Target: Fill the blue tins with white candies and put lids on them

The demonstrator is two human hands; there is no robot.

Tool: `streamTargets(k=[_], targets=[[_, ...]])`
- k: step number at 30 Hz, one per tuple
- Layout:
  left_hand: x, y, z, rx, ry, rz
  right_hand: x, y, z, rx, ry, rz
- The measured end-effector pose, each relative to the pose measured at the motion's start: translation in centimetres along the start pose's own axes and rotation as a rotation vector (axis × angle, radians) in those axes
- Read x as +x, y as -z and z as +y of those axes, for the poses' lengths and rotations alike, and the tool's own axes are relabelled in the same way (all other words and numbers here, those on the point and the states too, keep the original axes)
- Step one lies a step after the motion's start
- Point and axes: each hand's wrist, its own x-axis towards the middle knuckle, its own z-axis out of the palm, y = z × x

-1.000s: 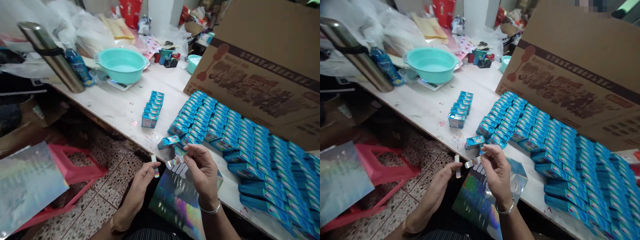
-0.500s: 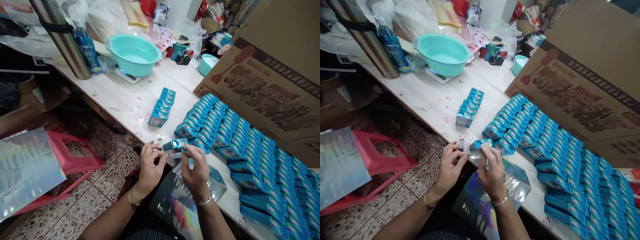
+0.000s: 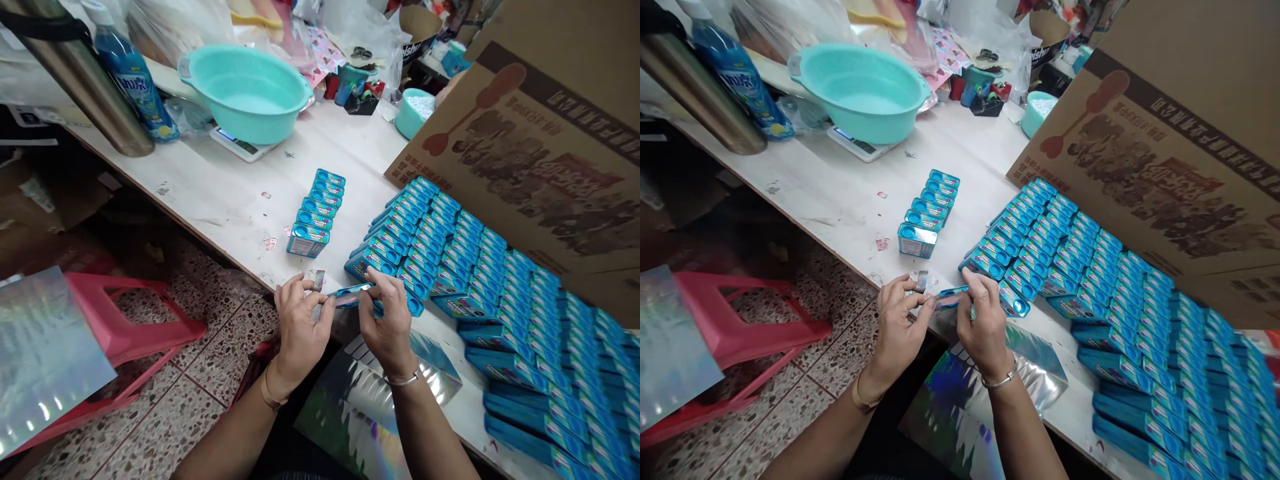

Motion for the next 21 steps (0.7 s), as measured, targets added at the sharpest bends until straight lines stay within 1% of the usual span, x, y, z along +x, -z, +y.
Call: streamTargets(k=[5,11,13,17,21], targets=[[-0.1,-0.6,-0.3,-0.034,0.042,-0.032,0.0,-0.1,0.6,-0.044,0.001,-0.059],[-0.2,-1.6,-0.7,-0.174,0.114,-0.079,0.0,-0.3,0.8,-0.052,-0.003,-0.155],[-0.3,-1.8,-0.7,-0.207,0.128,-0.084,0.2,-0.2,0.7,-0.053,-0.032,-0.188],[-0.4,-2.1,-0.8,-0.225,0.142,-0.076,0.6,0.2,0.7,-0.087,-0.140,-0.234],[-0.6,-2.5,-1.3,-0.180,0.121,-0.028,0.7,0.4,0.8,-0.032,-0.187,-0.237]])
